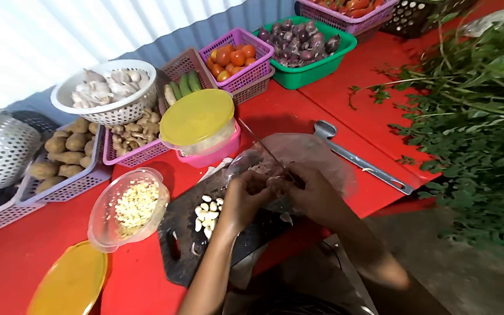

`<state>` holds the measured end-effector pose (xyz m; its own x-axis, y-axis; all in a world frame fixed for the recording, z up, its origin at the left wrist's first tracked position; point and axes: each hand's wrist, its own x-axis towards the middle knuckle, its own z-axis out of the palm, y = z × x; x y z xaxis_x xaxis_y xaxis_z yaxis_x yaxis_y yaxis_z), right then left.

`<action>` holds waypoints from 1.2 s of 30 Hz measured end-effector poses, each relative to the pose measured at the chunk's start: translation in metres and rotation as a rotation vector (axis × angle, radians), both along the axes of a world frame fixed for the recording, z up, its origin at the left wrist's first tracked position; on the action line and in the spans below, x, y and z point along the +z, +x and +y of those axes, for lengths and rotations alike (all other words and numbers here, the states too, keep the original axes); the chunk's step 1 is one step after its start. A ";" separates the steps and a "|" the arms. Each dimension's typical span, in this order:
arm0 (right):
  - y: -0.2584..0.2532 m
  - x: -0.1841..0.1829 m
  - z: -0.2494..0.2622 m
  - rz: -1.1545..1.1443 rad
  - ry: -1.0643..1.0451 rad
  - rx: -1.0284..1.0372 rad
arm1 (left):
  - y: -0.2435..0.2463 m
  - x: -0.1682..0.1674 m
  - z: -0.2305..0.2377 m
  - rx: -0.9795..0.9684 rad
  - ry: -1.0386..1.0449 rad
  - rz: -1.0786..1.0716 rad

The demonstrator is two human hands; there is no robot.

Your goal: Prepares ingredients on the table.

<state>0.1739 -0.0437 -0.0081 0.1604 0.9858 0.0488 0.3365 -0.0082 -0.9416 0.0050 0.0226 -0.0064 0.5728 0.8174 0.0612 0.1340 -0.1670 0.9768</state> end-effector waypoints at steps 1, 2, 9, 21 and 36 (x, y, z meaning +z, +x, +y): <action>-0.001 -0.001 -0.001 -0.021 -0.012 0.000 | -0.001 0.000 -0.001 -0.003 -0.001 0.014; -0.001 -0.003 -0.002 -0.043 -0.027 -0.002 | -0.003 0.000 -0.001 -0.003 0.002 0.034; -0.003 -0.011 -0.007 -0.237 -0.182 -0.005 | -0.023 0.001 0.015 0.014 0.029 0.063; -0.021 -0.012 -0.020 -0.317 0.253 0.024 | -0.025 0.001 0.008 0.056 -0.406 -0.327; -0.031 -0.025 -0.014 -0.078 0.428 -0.014 | -0.016 0.003 -0.008 0.109 -0.331 -0.443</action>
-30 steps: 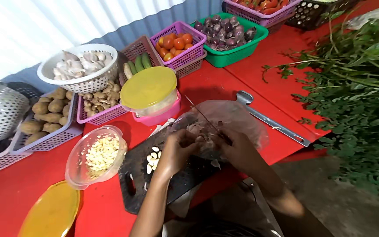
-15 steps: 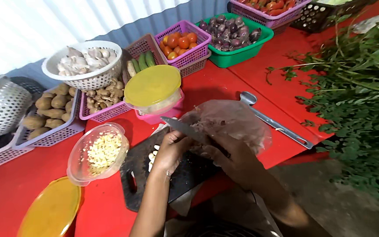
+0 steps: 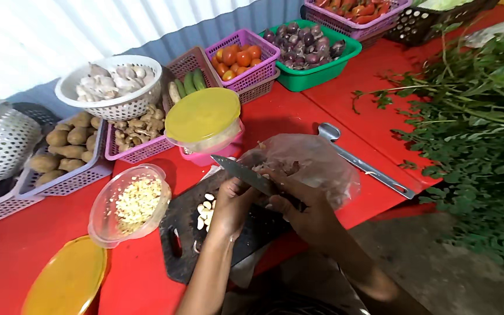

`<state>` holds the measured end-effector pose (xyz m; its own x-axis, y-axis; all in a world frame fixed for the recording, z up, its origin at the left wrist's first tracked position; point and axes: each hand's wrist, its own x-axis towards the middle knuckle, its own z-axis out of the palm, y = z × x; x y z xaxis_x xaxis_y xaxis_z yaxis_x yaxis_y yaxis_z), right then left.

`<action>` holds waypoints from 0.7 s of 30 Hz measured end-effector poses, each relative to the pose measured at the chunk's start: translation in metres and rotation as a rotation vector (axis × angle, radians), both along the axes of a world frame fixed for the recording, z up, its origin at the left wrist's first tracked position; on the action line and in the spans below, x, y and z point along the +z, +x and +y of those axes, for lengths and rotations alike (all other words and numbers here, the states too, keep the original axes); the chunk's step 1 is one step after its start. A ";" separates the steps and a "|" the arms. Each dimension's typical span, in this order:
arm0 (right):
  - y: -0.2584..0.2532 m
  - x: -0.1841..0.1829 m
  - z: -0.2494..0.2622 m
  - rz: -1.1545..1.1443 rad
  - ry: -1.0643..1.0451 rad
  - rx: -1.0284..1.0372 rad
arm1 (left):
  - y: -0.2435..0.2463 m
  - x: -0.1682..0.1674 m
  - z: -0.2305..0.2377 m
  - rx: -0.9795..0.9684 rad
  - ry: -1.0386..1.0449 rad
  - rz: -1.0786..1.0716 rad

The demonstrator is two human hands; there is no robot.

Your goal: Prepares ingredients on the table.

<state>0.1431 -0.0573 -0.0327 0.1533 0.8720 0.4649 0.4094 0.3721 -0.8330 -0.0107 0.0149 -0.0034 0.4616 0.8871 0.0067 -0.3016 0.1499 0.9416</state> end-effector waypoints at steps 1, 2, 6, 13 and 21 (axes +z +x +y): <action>-0.001 0.000 0.000 0.024 0.011 -0.002 | 0.001 0.000 -0.001 0.009 0.016 0.007; -0.002 0.000 0.001 0.054 0.022 0.001 | 0.001 0.000 -0.002 0.015 0.037 0.023; 0.002 0.007 -0.001 0.191 -0.014 0.098 | -0.003 0.001 0.000 -0.029 0.109 0.063; 0.014 0.013 0.000 0.590 -0.283 0.310 | -0.001 0.006 0.005 -0.066 -0.189 -0.036; 0.013 0.013 -0.002 0.383 -0.167 0.166 | 0.018 0.007 0.005 -0.008 -0.421 -0.111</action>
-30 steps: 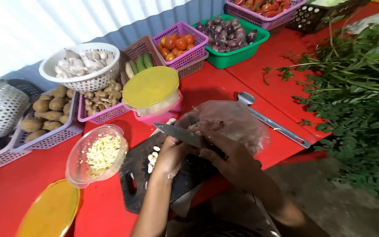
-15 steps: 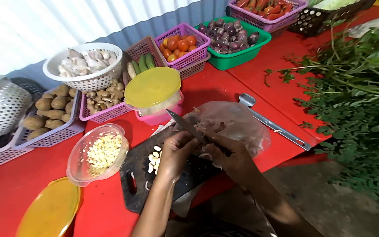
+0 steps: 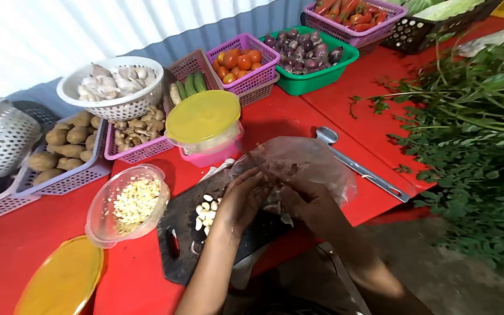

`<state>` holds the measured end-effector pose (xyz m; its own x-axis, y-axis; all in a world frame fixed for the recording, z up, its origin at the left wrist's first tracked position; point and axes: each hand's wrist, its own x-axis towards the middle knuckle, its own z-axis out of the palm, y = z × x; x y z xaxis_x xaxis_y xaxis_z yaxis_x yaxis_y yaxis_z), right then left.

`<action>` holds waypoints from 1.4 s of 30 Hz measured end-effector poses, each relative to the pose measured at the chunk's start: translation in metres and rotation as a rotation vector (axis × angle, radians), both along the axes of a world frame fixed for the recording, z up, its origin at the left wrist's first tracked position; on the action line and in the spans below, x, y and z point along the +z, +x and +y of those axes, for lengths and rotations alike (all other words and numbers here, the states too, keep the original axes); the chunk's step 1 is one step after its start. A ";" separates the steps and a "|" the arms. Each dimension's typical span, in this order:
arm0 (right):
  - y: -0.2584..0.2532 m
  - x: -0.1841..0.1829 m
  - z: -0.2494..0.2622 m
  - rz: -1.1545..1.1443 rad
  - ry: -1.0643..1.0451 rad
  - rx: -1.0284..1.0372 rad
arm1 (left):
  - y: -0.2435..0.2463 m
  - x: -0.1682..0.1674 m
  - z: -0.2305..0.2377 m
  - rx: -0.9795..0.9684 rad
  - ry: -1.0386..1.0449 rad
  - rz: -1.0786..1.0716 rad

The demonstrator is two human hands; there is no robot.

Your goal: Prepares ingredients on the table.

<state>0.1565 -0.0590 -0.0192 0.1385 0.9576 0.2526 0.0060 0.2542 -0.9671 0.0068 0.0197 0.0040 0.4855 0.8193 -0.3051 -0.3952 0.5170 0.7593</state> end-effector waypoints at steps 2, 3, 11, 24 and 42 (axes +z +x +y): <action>-0.001 -0.001 -0.001 -0.087 0.055 -0.025 | 0.001 0.000 0.000 0.013 -0.007 -0.027; -0.001 -0.001 0.000 -0.062 0.051 -0.027 | 0.002 0.001 0.001 0.018 -0.006 -0.027; 0.013 -0.002 0.008 -0.062 -0.009 -0.159 | -0.002 -0.002 0.008 0.076 0.016 0.020; 0.001 -0.030 0.008 -0.569 0.183 -0.215 | 0.004 -0.008 0.007 0.012 -0.007 -0.126; 0.012 -0.010 0.012 0.009 -0.052 -0.086 | 0.005 0.000 0.003 0.041 -0.010 -0.052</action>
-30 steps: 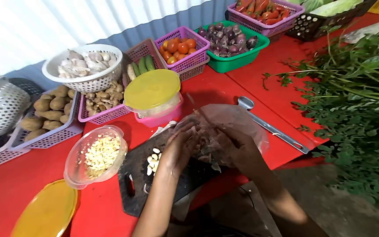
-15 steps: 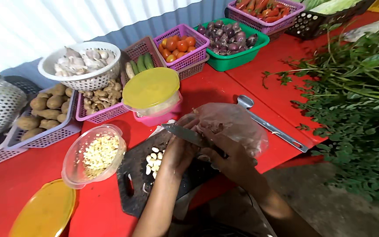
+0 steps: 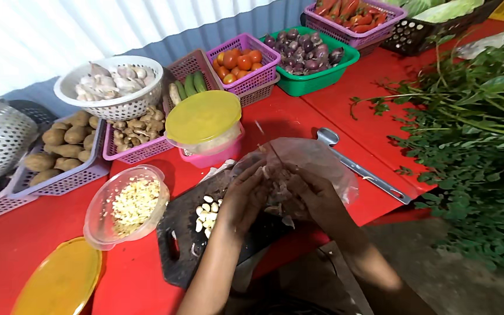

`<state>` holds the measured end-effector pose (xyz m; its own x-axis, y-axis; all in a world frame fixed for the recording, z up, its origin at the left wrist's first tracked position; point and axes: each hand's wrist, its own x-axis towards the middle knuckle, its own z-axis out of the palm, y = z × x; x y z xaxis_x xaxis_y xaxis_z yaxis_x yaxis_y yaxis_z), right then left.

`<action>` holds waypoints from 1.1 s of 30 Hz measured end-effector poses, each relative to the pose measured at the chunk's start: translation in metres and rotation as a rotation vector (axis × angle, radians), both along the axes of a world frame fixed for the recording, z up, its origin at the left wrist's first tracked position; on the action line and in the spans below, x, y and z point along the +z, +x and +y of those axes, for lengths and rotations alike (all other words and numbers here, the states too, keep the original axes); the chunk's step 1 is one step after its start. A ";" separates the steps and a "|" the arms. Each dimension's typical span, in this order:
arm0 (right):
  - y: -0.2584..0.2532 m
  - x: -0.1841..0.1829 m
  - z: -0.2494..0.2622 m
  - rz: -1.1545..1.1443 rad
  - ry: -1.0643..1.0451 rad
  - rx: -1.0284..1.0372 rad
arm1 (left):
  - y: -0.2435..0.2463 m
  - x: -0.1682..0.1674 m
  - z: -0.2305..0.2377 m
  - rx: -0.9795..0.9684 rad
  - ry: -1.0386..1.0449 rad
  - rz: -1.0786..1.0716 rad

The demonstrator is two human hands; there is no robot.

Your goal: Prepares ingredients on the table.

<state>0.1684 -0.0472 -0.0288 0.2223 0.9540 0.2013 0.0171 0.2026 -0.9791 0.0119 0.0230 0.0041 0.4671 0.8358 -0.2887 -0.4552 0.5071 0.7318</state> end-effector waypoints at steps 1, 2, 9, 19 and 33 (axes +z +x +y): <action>0.000 -0.002 0.001 -0.039 0.017 -0.011 | -0.001 0.000 0.000 0.003 -0.003 0.005; -0.001 -0.003 0.000 -0.089 0.040 -0.018 | -0.001 0.001 0.000 0.008 -0.007 0.011; -0.010 -0.011 -0.004 -0.437 0.164 -0.023 | -0.001 0.000 -0.003 0.034 -0.004 -0.012; -0.008 -0.003 -0.004 -0.012 0.012 0.070 | -0.002 -0.003 -0.004 0.033 0.126 0.029; -0.011 -0.004 -0.010 -0.331 0.034 0.007 | 0.003 -0.003 -0.007 0.066 0.165 0.058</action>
